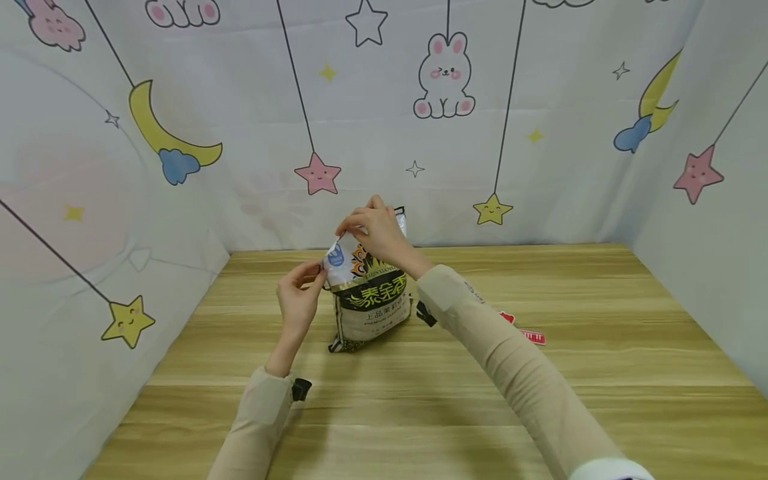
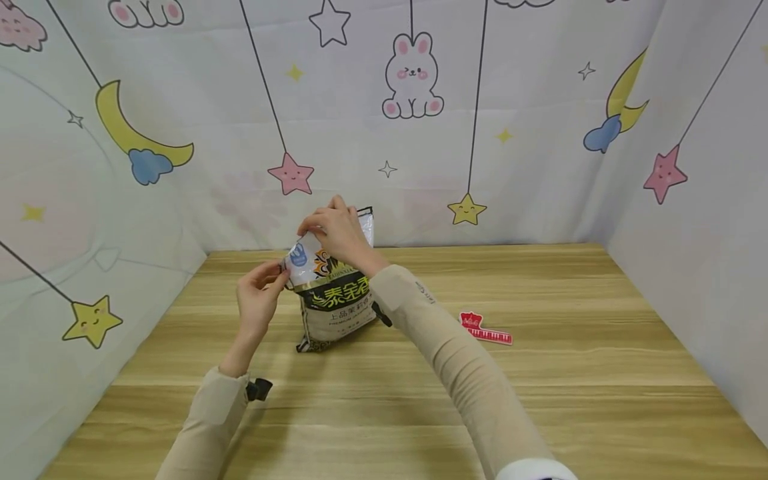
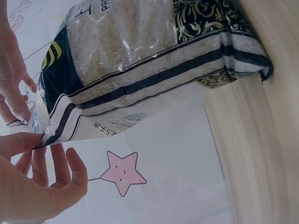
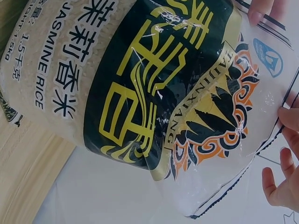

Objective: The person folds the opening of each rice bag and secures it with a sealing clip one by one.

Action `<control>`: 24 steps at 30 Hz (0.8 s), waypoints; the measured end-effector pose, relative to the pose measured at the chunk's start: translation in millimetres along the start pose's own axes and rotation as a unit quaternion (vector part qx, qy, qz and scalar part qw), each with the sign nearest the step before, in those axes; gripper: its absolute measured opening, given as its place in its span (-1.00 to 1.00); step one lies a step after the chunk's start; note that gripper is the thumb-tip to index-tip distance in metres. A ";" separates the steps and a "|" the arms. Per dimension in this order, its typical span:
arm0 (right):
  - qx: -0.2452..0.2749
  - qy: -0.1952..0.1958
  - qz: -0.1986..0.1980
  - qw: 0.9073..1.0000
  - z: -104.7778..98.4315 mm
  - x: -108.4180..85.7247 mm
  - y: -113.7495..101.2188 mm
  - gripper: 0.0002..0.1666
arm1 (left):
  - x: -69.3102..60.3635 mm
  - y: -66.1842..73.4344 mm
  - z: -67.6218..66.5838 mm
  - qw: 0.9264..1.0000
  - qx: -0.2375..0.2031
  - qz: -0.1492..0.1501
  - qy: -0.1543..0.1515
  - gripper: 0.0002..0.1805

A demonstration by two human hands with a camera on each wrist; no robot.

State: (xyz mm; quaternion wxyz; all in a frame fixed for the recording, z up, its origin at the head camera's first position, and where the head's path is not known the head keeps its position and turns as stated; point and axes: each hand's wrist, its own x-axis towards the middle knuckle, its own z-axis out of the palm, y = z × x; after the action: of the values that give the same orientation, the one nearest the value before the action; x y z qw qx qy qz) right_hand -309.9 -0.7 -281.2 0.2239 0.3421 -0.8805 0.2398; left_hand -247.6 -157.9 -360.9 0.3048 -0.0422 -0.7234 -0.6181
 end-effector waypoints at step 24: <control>0.054 -0.009 -0.010 0.998 0.9 -1.8 6.9 -0.77 | -4.3 3.6 -7.7 0.997 -0.050 -0.042 -0.050 -0.69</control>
State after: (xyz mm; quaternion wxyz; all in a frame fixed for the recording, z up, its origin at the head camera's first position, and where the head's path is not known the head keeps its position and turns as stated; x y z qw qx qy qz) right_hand -313.8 4.1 -284.8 0.1991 0.3644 -0.8650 0.2815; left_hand -239.5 -162.8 -359.5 0.2392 -0.0577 -0.7072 -0.6628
